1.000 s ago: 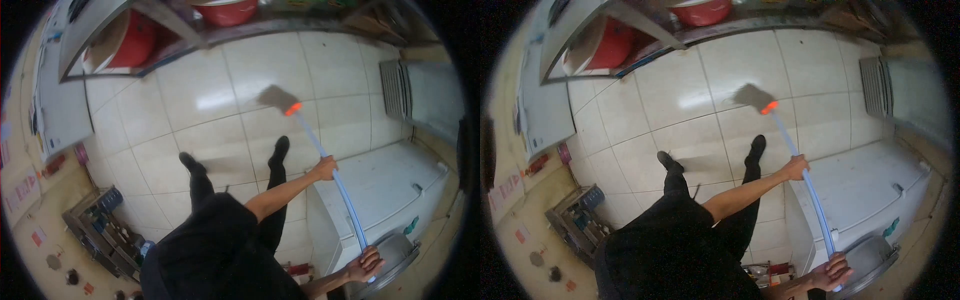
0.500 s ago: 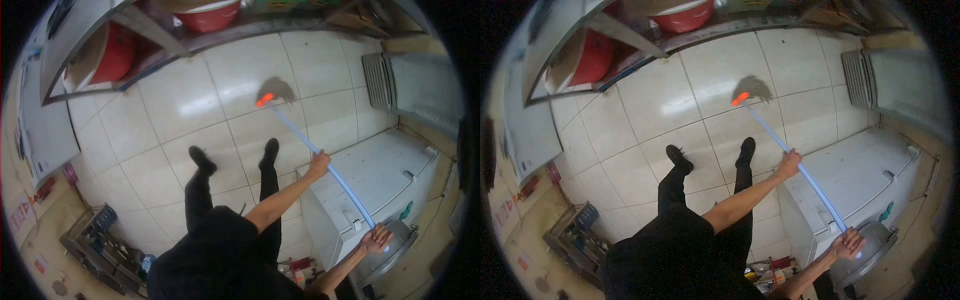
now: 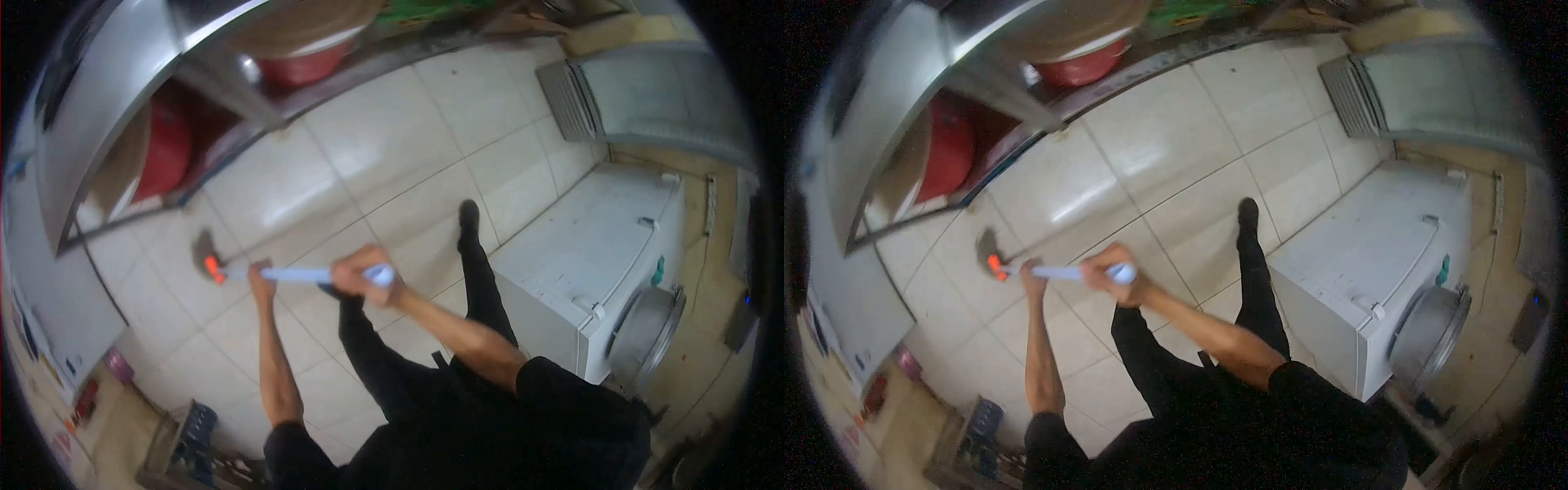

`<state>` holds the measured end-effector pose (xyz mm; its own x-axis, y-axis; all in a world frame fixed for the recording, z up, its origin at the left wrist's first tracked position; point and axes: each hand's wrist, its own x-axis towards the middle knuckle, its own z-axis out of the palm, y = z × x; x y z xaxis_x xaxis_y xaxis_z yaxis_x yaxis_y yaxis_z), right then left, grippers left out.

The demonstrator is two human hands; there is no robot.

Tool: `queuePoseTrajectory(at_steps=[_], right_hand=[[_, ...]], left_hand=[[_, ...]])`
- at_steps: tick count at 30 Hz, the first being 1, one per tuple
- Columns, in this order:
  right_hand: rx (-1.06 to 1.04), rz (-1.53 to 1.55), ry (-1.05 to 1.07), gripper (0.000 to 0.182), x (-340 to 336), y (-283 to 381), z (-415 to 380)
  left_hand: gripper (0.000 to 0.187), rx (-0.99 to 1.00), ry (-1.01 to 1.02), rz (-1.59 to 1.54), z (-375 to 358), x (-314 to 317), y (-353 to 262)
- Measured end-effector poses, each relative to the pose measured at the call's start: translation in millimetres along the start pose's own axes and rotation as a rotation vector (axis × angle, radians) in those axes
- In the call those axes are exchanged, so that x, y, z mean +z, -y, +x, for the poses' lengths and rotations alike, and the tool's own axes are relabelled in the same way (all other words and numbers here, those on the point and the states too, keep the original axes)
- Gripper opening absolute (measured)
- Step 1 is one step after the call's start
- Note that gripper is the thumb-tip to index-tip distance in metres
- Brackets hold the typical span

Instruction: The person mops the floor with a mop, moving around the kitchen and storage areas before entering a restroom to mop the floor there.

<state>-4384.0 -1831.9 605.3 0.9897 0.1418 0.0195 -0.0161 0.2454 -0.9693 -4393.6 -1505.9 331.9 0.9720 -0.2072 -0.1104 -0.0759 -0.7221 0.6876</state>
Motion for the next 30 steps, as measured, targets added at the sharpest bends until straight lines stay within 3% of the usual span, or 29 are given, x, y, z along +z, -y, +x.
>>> queuePoseTrajectory(at_steps=[1, 3, 5, 6, 8, 9, 10, 11, 13, 14, 15, 16, 18, 20, 22, 25, 28, 30], right_hand=[[0.046, 0.090, -0.022, 0.039, -8.5, 10.9, 1.7], [0.076, 0.185, -0.182, 0.041, -64.2, -11.4, -17.6], [0.110, 0.316, -0.387, 0.043, -145.6, -35.1, -36.0], [0.137, 0.347, -0.445, 0.044, -204.0, -36.8, -48.2], [-0.015, 0.434, -0.627, 0.043, -325.7, -3.1, -75.9], [0.026, 0.259, -0.693, 0.042, -388.3, 26.2, -96.1], [0.025, 0.054, -0.849, 0.044, -446.0, 56.1, -123.7], [-0.020, 0.083, -0.838, 0.044, -503.2, 98.4, -149.8], [-0.111, 0.001, -1.068, 0.043, -580.5, 176.2, -205.4], [-0.189, -0.019, -1.149, 0.042, -604.1, 215.0, -223.0], [-0.231, -0.149, -1.220, 0.042, -619.8, 247.8, -239.5], [-0.233, -0.194, -1.412, 0.043, -624.3, 278.0, -246.4], [-0.296, -0.213, -1.335, 0.044, -637.8, 314.9, -265.5], [-0.303, -0.224, -1.342, 0.044, -645.6, 322.8, -266.0], [-0.394, -0.340, -1.804, 0.046, -644.1, 310.5, -248.6], [-0.459, -0.440, -1.793, 0.047, -642.9, 266.1, -214.7], [-0.555, -0.408, -1.818, 0.047, -639.6, 246.8, -208.1], [-0.572, -0.339, -1.781, 0.047, -636.6, 253.7, -215.3]], left_hand=[[0.010, 0.018, 0.023, -0.012, 20.3, 14.8, -20.9], [0.007, -0.226, -0.098, -0.078, 43.9, 49.7, -59.1], [0.008, 0.142, -0.138, 0.128, 66.0, 162.5, -31.9], [0.009, 0.166, -0.116, 0.032, 88.0, 206.0, -70.6], [0.016, 0.214, -0.082, -0.040, 114.5, 321.4, -158.4], [0.012, 0.096, -0.100, -0.063, 127.0, 364.7, -240.1], [0.008, 0.026, 0.026, -0.088, 140.8, 391.0, -336.0], [0.007, 0.042, 0.109, -0.063, 143.9, 447.4, -388.2], [0.011, 0.158, 0.154, -0.137, 143.1, 510.7, -528.3], [0.013, 0.295, 0.190, -0.181, 136.2, 563.3, -564.5], [0.010, 0.209, 0.407, -0.178, 153.2, 555.2, -647.7], [0.012, 0.295, 0.502, -0.294, 152.3, 592.9, -684.9], [0.015, 0.402, 0.747, -0.150, 174.4, 610.5, -777.6], [0.016, 0.553, 0.870, -0.125, 194.0, 642.6, -829.2], [0.016, 0.721, 1.084, -0.147, 218.0, 679.8, -855.0], [0.015, 0.855, 1.118, -0.226, 246.7, 726.1, -854.3], [0.014, 0.792, 1.033, -0.267, 248.9, 732.7, -841.9], [0.019, 0.628, 0.854, -0.332, 234.3, 713.4, -832.5]])
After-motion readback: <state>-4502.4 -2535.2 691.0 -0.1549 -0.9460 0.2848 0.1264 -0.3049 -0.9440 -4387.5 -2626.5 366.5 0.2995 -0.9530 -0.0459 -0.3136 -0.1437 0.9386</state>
